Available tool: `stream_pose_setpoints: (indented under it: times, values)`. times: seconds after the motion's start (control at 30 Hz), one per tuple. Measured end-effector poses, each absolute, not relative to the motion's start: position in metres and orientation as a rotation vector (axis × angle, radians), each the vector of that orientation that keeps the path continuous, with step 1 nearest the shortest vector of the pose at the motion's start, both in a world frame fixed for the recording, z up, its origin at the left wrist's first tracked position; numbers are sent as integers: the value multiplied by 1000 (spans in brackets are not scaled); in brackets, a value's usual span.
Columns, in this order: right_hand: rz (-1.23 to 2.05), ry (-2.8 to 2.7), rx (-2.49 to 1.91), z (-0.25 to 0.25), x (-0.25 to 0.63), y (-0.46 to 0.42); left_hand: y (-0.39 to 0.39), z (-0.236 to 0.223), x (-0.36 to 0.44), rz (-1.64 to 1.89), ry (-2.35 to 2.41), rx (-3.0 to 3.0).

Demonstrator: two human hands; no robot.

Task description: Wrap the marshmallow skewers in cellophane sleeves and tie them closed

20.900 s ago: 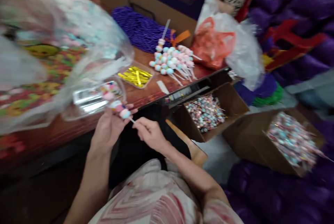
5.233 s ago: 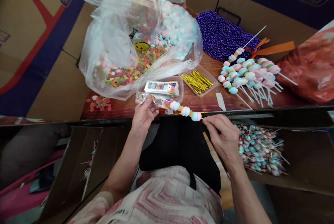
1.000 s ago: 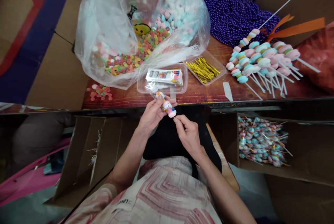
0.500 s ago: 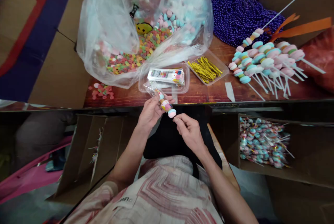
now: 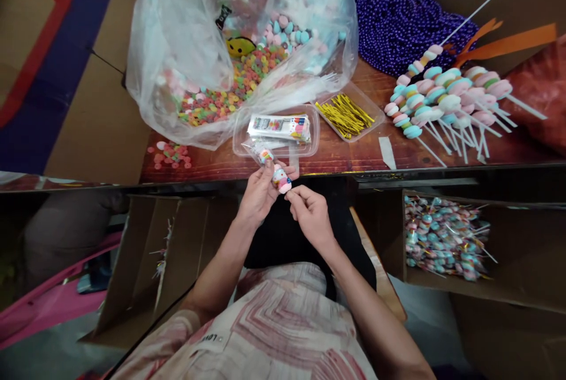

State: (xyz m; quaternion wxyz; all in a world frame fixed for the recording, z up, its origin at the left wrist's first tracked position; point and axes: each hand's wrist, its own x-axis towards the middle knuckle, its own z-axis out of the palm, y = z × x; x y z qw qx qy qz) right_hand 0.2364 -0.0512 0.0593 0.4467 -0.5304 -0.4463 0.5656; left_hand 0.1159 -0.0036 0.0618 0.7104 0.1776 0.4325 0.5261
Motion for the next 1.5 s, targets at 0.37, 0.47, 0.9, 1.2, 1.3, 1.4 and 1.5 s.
stream_pose_setpoints:
  times: [0.37, 0.47, 0.9, 1.2, 1.3, 1.4, 1.5]
  values:
    - [948, -1592, -1391, 54, 252, -57, -3, 64, 109, 1173, 983, 431]
    - [843, -1630, -1372, 51, 251, -56, -6, 63, 112, 1171, 965, 438]
    - [769, -1538, -1453, 52, 241, -58, -4, 62, 112, 1248, 1019, 468]
    - [1361, -1056, -1345, 58, 250, -48, -6, 63, 115, 1227, 1099, 455]
    - [1525, -809, -1281, 62, 247, -44, -8, 61, 118, 1249, 1056, 482]
    - [1747, -617, -1203, 66, 247, -41, -9, 59, 120, 1263, 1028, 508]
    - [1936, -503, -1094, 66, 248, -39, -11, 58, 121, 1265, 1018, 500]
